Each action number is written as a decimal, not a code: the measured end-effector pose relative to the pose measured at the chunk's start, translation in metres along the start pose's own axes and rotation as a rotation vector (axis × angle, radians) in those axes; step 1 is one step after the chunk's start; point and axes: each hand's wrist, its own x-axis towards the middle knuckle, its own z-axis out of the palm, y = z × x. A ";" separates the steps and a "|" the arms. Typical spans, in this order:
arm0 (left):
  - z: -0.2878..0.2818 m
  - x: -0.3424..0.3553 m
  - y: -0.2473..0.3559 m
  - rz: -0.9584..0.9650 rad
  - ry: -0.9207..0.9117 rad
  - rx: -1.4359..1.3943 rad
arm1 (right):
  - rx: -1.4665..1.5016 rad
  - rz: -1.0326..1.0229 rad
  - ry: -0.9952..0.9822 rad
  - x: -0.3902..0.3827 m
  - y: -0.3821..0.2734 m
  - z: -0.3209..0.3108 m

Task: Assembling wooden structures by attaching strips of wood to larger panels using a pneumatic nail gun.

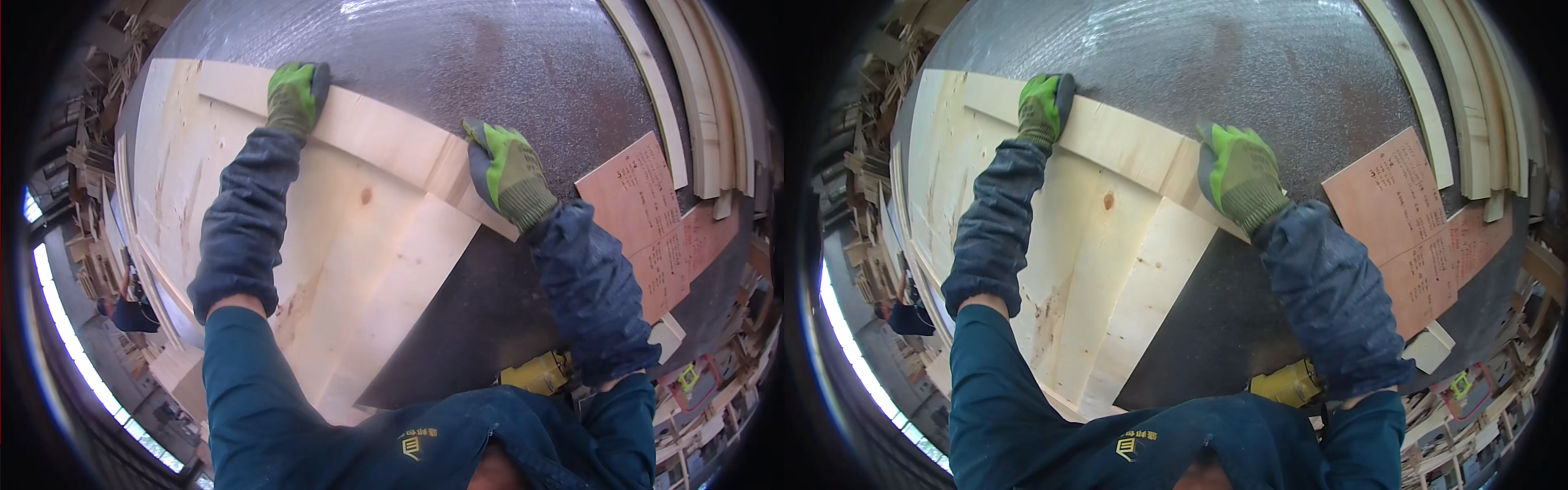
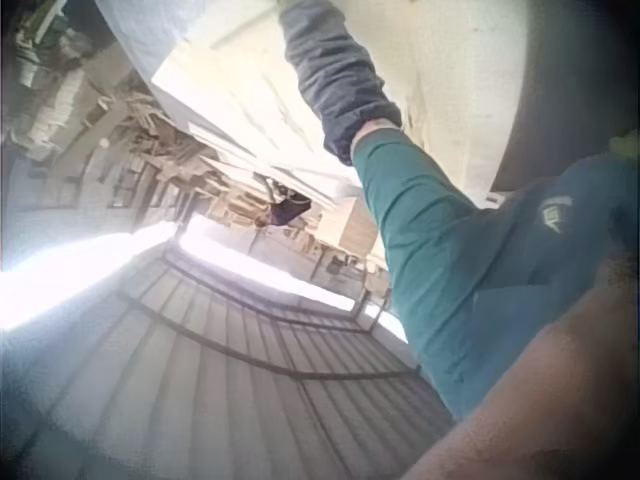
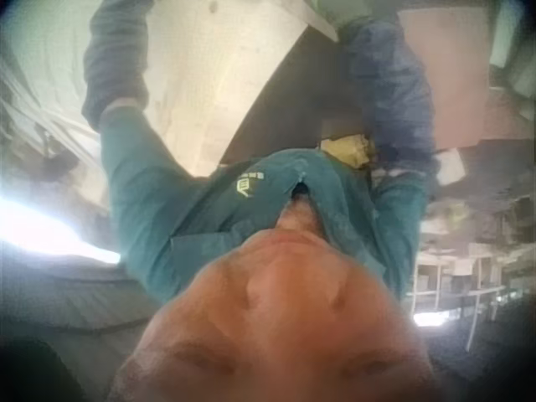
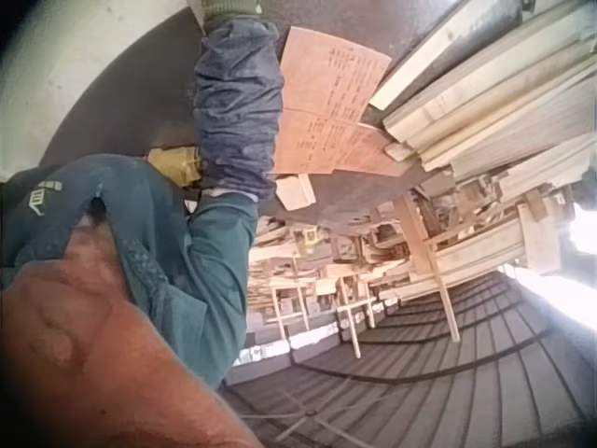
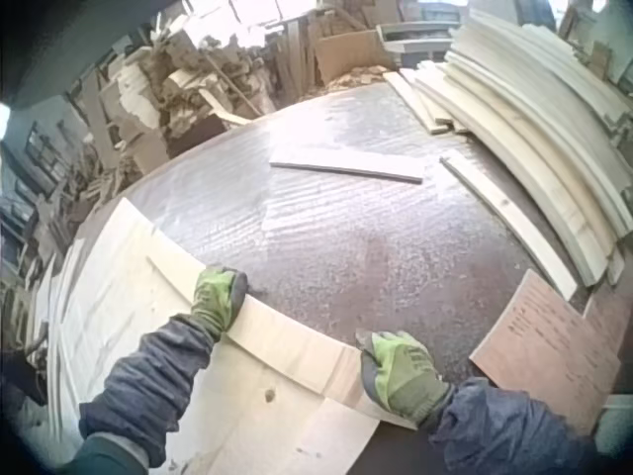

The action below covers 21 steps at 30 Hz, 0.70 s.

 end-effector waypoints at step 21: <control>0.049 0.007 -0.045 0.182 0.021 -0.351 | -0.534 0.052 0.068 0.033 0.014 0.068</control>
